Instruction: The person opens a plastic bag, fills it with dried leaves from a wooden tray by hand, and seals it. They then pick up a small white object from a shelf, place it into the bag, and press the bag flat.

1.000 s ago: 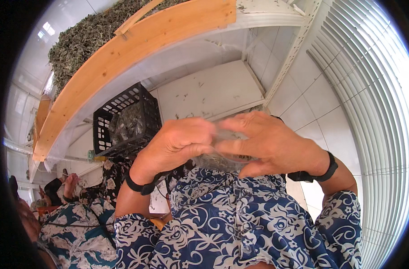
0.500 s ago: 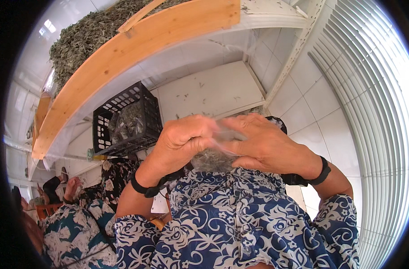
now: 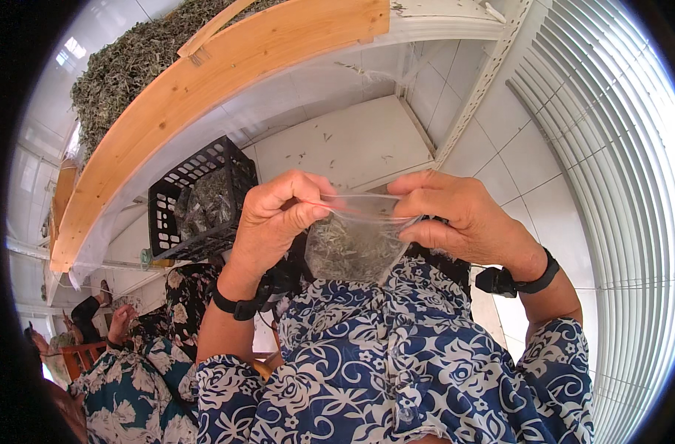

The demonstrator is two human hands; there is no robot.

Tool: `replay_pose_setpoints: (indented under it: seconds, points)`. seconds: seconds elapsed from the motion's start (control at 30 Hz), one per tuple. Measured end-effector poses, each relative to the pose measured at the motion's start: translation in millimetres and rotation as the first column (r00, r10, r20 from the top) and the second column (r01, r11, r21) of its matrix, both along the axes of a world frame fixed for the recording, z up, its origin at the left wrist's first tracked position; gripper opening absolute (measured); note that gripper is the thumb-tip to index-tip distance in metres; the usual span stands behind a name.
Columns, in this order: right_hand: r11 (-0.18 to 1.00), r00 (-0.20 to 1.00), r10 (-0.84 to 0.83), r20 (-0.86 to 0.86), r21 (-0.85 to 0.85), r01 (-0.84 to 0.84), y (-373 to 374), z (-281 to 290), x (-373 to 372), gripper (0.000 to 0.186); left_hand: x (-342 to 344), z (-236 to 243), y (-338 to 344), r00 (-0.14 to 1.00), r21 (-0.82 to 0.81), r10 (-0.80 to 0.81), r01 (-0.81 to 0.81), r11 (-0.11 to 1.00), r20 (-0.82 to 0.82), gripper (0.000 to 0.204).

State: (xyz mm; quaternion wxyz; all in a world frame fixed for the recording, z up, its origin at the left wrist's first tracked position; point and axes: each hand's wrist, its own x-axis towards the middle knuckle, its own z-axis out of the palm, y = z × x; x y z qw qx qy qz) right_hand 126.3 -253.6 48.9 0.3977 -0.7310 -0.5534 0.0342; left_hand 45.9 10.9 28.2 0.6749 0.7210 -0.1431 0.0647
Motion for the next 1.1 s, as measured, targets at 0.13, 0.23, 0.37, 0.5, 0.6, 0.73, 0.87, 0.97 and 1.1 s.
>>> replay_pose_setpoints:
  seconds: [0.13,0.23,0.37,0.5,0.6,0.73,0.87,0.97,1.1]
  points:
    - [1.0,0.993,0.017,-0.12,-0.003,-0.018,3,-1,-1,0.014,1,3,-5,1.0,-0.012,0.006,-0.006,1.0,0.014,0.022]
    - [0.998,0.993,-0.006,-0.117,-0.063,-0.001,3,-9,2,0.015,-1,2,-9,0.999,-0.066,-0.029,0.027,0.997,-0.022,0.015]
    - [0.995,0.996,0.015,-0.084,0.099,-0.006,9,-14,-6,0.017,0,-3,-16,0.999,-0.075,-0.017,0.015,0.997,-0.031,0.015]
    - [0.994,0.995,0.049,0.082,-0.098,-0.041,9,-18,-5,0.02,1,-12,-19,0.999,-0.119,0.018,-0.023,0.993,-0.044,0.018]
    - [0.999,0.999,0.024,0.034,-0.041,-0.023,5,-22,-3,0.019,4,-14,-19,0.999,-0.123,0.035,-0.039,0.992,-0.041,0.018]
    - [0.995,0.988,-0.075,-0.135,0.059,0.084,3,-14,-8,0.011,6,-20,-7,0.997,-0.117,0.0,-0.009,0.993,-0.077,0.021]
    - [0.984,0.991,-0.024,-0.128,0.174,0.046,8,-14,-14,0.01,5,-13,-20,0.99,-0.431,-0.065,0.004,0.903,-0.127,0.082]
    - [0.982,0.998,-0.045,-0.05,0.179,0.053,10,-11,-15,0.01,2,-37,-14,0.977,-0.297,-0.145,0.094,0.95,-0.156,0.113]
    - [0.985,0.996,-0.055,-0.074,0.162,0.066,12,-9,-15,0.01,-7,-42,-20,0.945,-0.17,-0.13,0.081,0.982,-0.299,0.071]
